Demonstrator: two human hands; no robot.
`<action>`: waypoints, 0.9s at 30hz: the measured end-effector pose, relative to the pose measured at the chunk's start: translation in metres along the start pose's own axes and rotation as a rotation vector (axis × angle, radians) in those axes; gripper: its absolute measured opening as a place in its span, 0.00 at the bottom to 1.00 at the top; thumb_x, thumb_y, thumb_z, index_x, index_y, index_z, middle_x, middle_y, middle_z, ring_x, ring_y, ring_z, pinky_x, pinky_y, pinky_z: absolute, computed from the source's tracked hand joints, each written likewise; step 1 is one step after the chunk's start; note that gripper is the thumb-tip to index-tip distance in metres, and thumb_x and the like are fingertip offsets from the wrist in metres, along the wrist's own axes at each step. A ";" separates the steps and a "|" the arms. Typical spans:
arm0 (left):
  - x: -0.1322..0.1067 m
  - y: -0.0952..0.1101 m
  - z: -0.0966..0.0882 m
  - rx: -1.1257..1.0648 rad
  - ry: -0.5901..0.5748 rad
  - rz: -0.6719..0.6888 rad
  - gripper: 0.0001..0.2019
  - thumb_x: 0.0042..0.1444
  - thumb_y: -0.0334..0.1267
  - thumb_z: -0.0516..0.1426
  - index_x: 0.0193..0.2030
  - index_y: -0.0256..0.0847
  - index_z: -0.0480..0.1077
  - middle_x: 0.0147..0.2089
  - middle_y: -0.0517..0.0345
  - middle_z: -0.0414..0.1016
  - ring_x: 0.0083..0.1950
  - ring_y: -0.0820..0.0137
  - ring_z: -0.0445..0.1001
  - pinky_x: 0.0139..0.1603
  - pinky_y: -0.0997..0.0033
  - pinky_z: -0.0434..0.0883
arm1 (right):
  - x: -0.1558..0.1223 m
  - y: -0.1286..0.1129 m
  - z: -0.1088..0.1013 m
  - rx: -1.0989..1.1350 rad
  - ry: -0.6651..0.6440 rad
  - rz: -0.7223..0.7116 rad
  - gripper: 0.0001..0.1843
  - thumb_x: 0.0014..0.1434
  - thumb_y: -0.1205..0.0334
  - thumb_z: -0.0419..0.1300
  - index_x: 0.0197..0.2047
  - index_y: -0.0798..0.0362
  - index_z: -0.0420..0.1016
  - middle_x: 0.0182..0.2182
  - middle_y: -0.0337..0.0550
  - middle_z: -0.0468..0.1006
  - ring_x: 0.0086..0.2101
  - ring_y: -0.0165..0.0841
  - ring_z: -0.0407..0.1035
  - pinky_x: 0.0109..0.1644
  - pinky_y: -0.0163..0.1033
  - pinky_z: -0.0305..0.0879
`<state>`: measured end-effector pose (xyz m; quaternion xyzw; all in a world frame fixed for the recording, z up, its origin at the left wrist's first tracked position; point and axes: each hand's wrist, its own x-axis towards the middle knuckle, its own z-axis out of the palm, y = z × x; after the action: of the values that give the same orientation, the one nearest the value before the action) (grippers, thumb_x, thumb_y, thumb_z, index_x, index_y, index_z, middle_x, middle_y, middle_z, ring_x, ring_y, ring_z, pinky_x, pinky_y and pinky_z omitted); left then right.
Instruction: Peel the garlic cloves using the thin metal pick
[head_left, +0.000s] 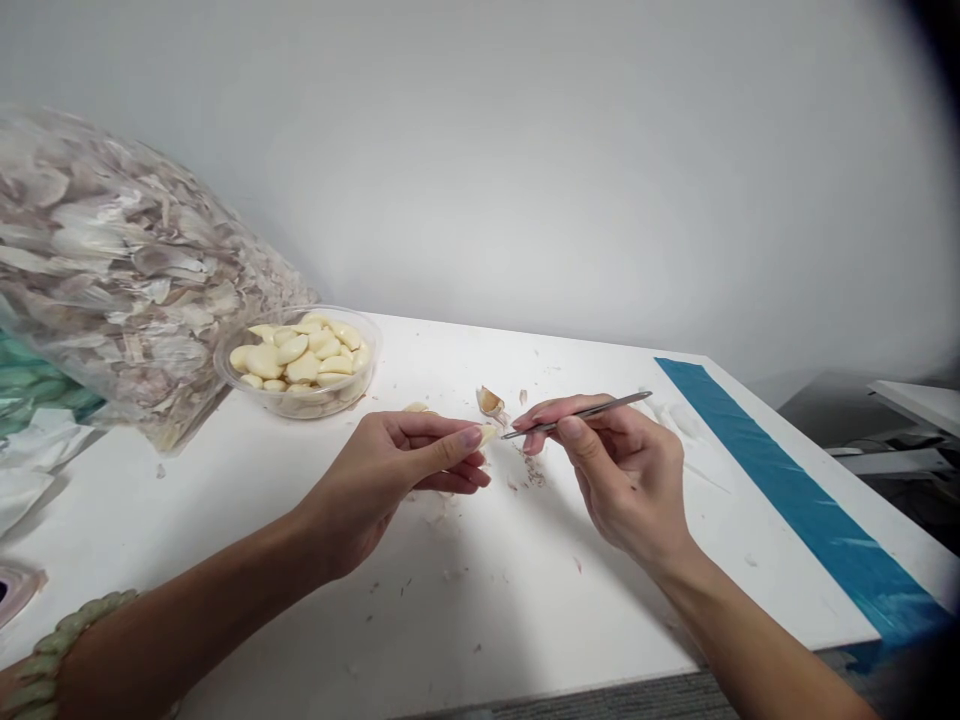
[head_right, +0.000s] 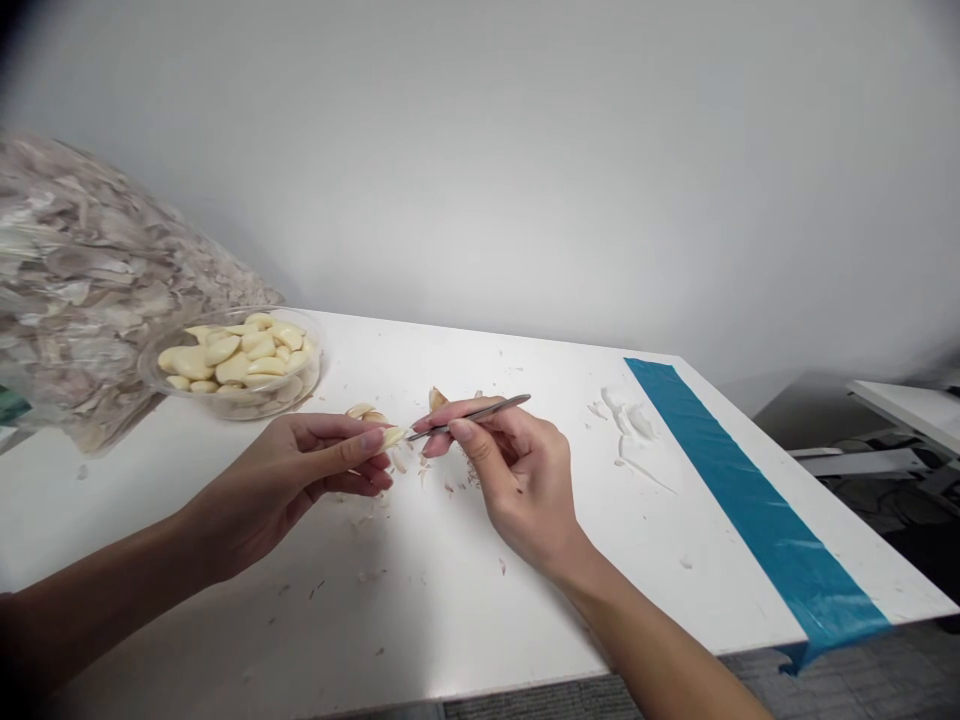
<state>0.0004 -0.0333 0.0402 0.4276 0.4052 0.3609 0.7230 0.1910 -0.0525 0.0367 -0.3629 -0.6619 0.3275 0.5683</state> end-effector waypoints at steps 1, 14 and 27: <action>0.000 0.000 0.000 -0.002 0.000 0.005 0.09 0.46 0.42 0.64 0.31 0.39 0.79 0.28 0.58 0.77 0.32 0.75 0.75 0.35 0.80 0.74 | 0.000 -0.001 0.000 -0.032 0.003 -0.014 0.09 0.62 0.68 0.55 0.39 0.50 0.77 0.34 0.41 0.80 0.31 0.31 0.74 0.39 0.41 0.71; 0.001 -0.003 0.000 0.049 0.053 0.117 0.08 0.43 0.39 0.66 0.32 0.41 0.79 0.28 0.58 0.80 0.29 0.76 0.76 0.32 0.81 0.75 | 0.002 -0.004 -0.004 -0.231 -0.114 -0.266 0.15 0.60 0.75 0.53 0.46 0.52 0.73 0.40 0.44 0.78 0.35 0.32 0.74 0.37 0.43 0.73; 0.000 -0.001 0.001 0.093 0.044 0.132 0.08 0.44 0.37 0.66 0.33 0.43 0.79 0.26 0.60 0.80 0.28 0.76 0.76 0.30 0.83 0.74 | 0.002 -0.005 -0.004 -0.225 -0.128 -0.254 0.15 0.60 0.75 0.53 0.46 0.52 0.74 0.39 0.44 0.78 0.35 0.32 0.73 0.37 0.42 0.73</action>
<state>0.0014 -0.0341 0.0399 0.4787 0.4080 0.3979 0.6679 0.1946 -0.0532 0.0424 -0.3163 -0.7696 0.1995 0.5176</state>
